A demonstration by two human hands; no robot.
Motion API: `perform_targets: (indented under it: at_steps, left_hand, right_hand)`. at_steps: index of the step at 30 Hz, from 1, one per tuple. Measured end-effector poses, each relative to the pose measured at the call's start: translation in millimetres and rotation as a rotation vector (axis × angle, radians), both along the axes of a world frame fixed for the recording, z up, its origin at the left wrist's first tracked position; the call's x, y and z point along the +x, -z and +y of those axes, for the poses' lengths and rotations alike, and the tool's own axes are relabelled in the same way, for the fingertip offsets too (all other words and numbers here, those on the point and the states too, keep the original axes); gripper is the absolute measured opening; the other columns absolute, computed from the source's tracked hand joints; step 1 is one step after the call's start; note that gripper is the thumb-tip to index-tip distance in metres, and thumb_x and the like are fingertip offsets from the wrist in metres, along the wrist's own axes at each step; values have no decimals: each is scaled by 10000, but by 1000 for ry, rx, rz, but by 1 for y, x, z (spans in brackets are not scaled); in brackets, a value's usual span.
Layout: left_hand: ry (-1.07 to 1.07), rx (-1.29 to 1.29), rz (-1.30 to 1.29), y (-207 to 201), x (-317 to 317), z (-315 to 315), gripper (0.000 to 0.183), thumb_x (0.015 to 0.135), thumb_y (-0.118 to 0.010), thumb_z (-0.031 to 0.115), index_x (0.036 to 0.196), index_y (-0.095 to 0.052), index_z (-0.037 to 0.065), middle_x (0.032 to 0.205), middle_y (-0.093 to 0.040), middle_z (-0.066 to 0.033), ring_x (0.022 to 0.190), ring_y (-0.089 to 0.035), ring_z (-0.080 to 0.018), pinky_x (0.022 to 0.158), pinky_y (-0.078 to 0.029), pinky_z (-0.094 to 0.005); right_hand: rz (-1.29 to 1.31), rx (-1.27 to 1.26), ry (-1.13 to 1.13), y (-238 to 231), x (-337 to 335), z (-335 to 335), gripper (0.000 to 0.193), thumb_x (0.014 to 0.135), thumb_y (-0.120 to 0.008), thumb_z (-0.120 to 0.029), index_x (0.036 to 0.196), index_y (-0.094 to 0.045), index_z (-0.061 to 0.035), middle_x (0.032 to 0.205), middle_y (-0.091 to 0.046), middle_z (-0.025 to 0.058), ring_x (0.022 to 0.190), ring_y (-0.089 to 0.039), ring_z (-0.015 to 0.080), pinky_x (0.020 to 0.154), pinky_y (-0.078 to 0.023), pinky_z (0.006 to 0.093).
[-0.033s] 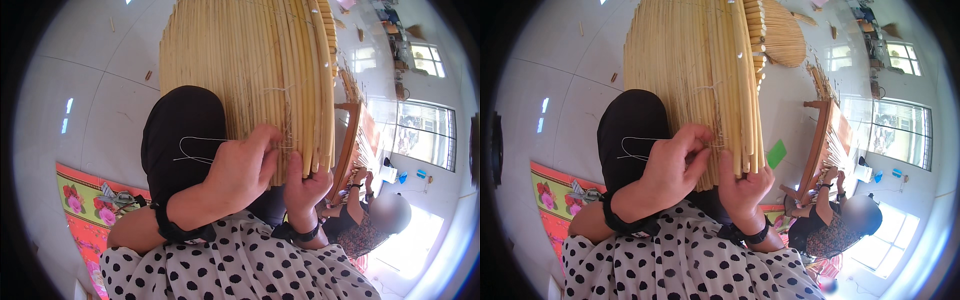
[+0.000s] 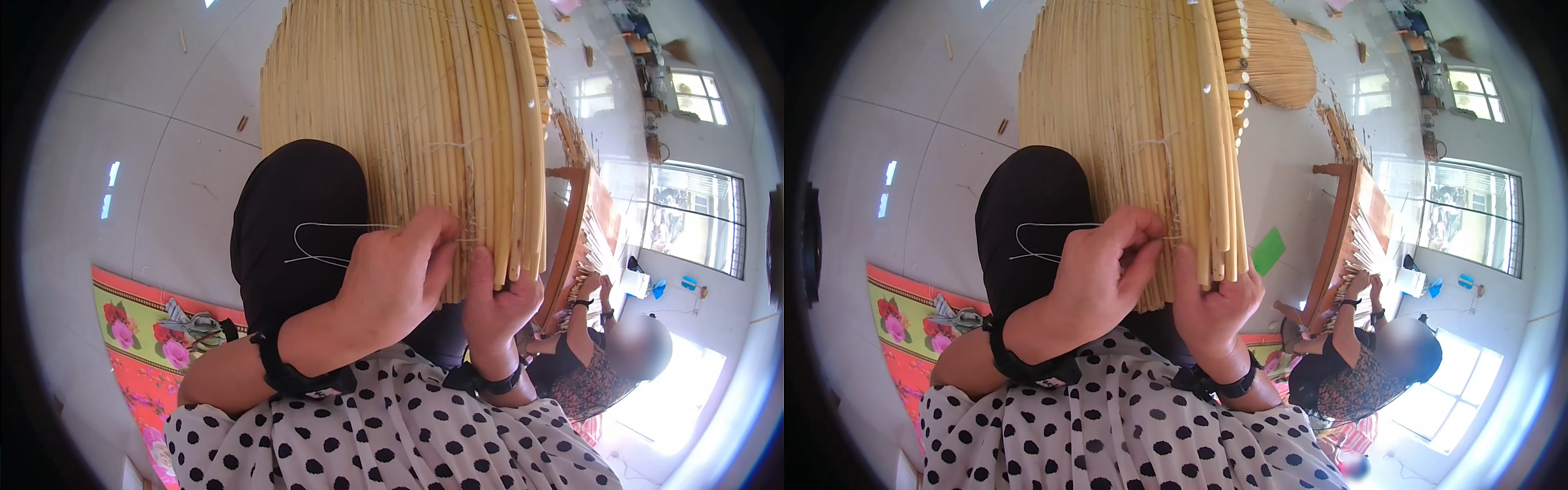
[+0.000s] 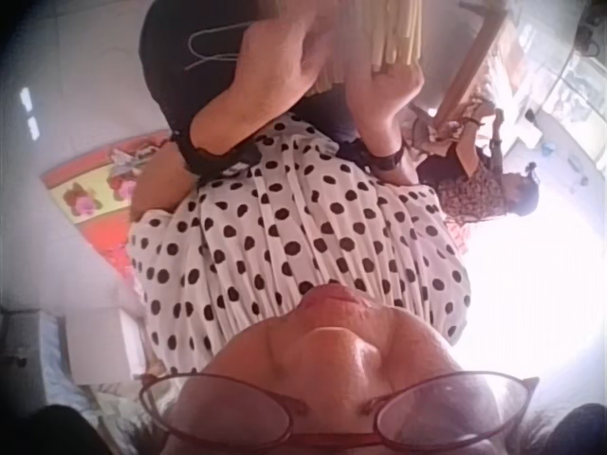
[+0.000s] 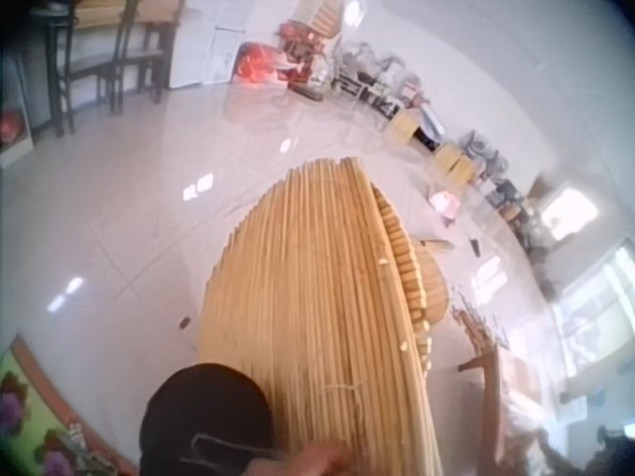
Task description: The person sits on the floor and weaves a large, fan-shaped bamboo object. They use a needle and white thread to stitch the bamboo strips together, occasionally using pliers to adjust the material. The person rotates the object to work on different sections.
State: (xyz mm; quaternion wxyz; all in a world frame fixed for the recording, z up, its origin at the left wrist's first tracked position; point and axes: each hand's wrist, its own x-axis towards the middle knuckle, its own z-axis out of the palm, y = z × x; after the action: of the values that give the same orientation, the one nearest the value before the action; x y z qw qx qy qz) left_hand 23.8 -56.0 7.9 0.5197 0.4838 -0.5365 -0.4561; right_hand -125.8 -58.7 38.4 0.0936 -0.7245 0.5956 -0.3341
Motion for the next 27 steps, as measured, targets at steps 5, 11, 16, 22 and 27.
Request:
perform_targets:
  at_steps: [5,11,16,22,27]
  left_hand:
    - [-84,-92,19,-2,0,-5,110,903,-635,-58,981,-579,-7,721,-638,-119,572,-630,-181,560,-495,-265]
    - [-110,-246,-5,-4,-7,-17,109,904,-654,-50,978,-583,-12,738,-634,-123,591,-631,-183,569,-499,-265]
    - [-77,-126,11,-12,2,-19,70,918,-647,-31,970,-603,-13,750,-635,-93,617,-627,-132,583,-501,-250]
    - [25,50,85,-34,46,-7,40,950,-610,3,961,-592,-30,740,-620,-49,642,-598,-56,573,-481,-234]
    - [140,-73,-115,-30,45,8,147,864,-643,-10,1003,-603,12,725,-635,-136,598,-645,-313,513,-488,-368]
  right_hand:
    - [32,-27,2,-1,2,1,197,804,-765,-95,953,-677,-2,790,-655,131,652,-650,330,578,-483,379]
    - [8,-41,-27,-4,3,0,166,808,-759,-88,933,-679,-14,778,-647,131,646,-642,333,567,-474,380]
    - [15,-34,-31,-4,2,0,164,813,-759,-96,929,-678,-14,773,-646,132,641,-637,333,572,-473,385]
    - [-45,58,53,-4,4,4,163,819,-758,-100,924,-676,-6,763,-638,130,636,-630,316,580,-473,381]
    - [-67,61,47,-1,2,4,158,823,-758,-98,919,-677,-3,767,-637,124,646,-628,299,583,-471,373]
